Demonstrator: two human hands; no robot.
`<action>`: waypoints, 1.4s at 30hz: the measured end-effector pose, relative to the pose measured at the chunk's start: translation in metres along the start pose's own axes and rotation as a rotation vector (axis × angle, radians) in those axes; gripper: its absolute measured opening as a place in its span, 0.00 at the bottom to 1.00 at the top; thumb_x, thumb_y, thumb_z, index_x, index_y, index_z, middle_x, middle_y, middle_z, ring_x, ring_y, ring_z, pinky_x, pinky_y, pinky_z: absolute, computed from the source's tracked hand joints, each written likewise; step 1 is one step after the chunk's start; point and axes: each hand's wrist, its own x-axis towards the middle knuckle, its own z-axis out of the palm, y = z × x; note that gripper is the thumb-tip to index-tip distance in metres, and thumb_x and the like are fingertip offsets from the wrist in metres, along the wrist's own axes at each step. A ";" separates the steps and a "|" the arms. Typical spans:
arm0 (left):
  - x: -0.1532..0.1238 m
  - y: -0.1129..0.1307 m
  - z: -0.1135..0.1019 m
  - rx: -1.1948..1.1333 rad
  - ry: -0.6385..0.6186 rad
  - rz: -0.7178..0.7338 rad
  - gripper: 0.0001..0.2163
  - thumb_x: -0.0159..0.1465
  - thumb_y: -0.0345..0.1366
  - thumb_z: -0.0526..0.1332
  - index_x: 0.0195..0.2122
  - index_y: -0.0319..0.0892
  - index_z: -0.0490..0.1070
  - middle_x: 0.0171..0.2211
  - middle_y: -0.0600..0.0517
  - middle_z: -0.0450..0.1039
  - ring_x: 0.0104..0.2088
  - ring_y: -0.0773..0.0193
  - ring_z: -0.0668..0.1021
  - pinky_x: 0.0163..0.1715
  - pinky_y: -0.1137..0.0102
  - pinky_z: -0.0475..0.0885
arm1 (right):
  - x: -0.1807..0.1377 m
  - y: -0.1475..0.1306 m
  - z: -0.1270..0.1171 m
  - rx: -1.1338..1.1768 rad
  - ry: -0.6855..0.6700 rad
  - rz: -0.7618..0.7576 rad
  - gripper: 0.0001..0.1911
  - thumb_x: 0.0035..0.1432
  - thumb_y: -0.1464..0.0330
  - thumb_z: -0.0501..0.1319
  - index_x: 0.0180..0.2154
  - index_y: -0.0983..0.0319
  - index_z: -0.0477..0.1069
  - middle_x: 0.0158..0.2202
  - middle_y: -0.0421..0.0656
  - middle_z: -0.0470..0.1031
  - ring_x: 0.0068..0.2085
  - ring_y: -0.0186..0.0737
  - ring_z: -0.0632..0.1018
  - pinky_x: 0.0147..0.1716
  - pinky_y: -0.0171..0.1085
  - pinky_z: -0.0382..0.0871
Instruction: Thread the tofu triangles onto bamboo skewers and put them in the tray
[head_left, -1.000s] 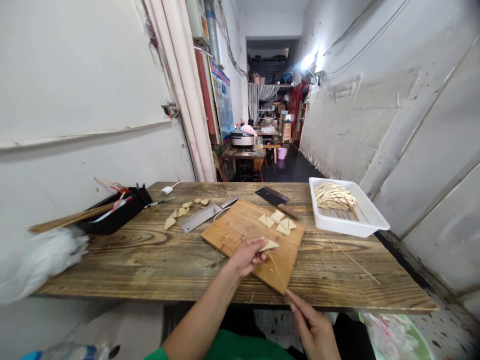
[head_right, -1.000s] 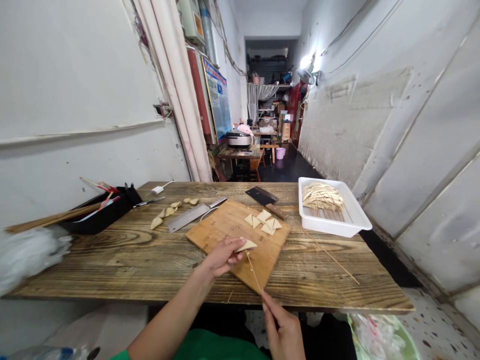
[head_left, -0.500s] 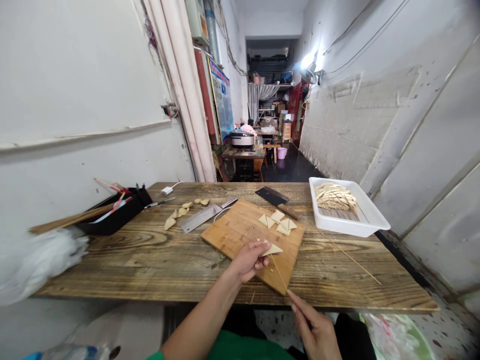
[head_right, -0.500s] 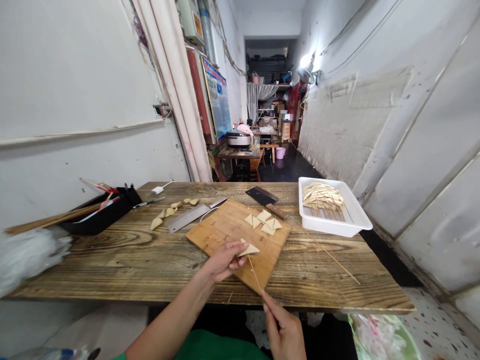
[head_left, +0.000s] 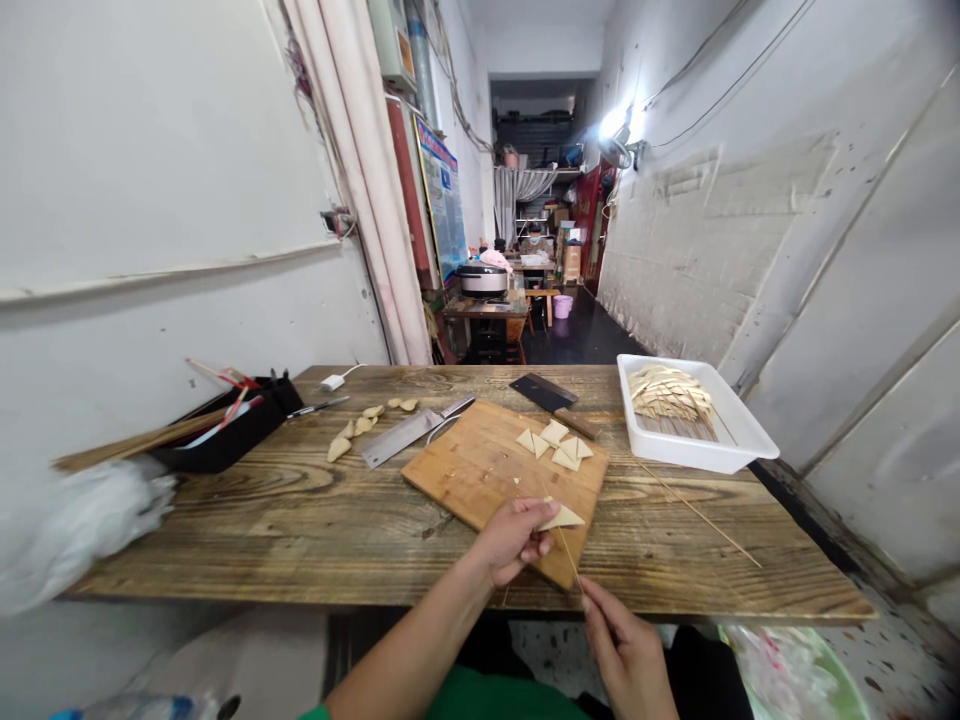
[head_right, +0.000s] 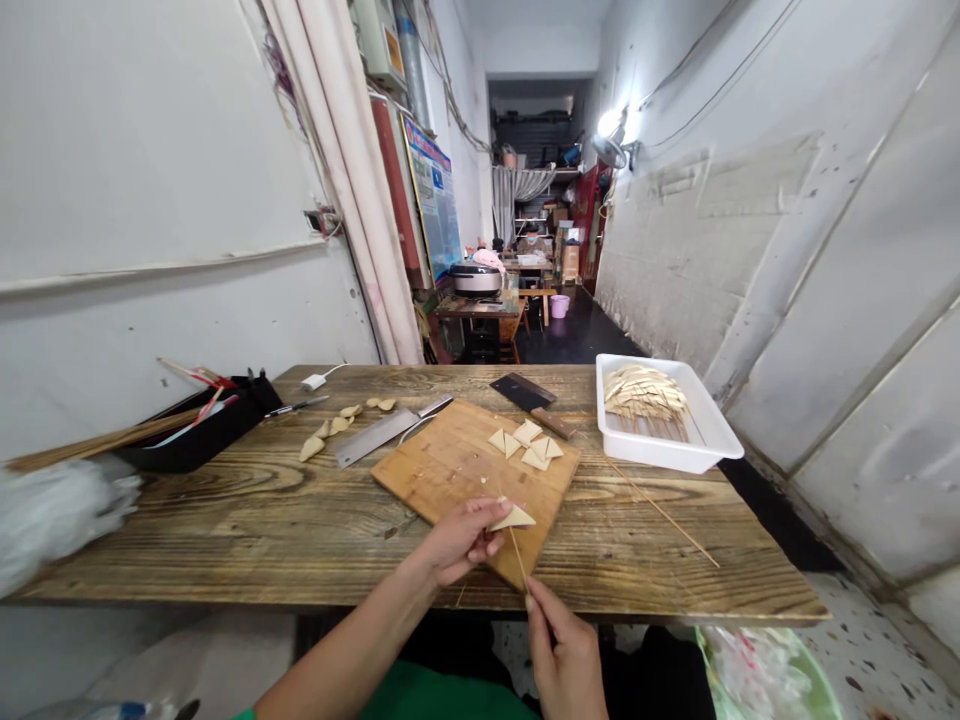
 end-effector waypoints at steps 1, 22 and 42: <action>0.000 -0.003 0.002 0.006 -0.008 -0.006 0.17 0.52 0.42 0.64 0.33 0.31 0.71 0.30 0.46 0.72 0.13 0.80 0.62 0.10 0.80 0.42 | 0.002 0.000 0.001 -0.009 0.012 0.009 0.18 0.59 0.59 0.54 0.40 0.62 0.76 0.29 0.45 0.80 0.31 0.40 0.81 0.34 0.31 0.75; 0.099 0.046 -0.050 1.355 0.690 0.228 0.17 0.59 0.46 0.53 0.36 0.38 0.73 0.37 0.42 0.74 0.39 0.57 0.74 0.34 0.70 0.64 | 0.018 0.016 -0.008 0.023 0.090 0.114 0.21 0.58 0.54 0.53 0.37 0.63 0.76 0.28 0.46 0.79 0.32 0.42 0.80 0.32 0.32 0.74; 0.138 0.039 -0.054 0.920 0.505 0.261 0.23 0.45 0.25 0.65 0.44 0.40 0.68 0.38 0.48 0.73 0.39 0.63 0.73 0.35 0.75 0.64 | 0.004 0.015 -0.014 0.032 0.129 0.133 0.20 0.58 0.55 0.54 0.36 0.61 0.77 0.20 0.42 0.76 0.29 0.41 0.80 0.27 0.30 0.74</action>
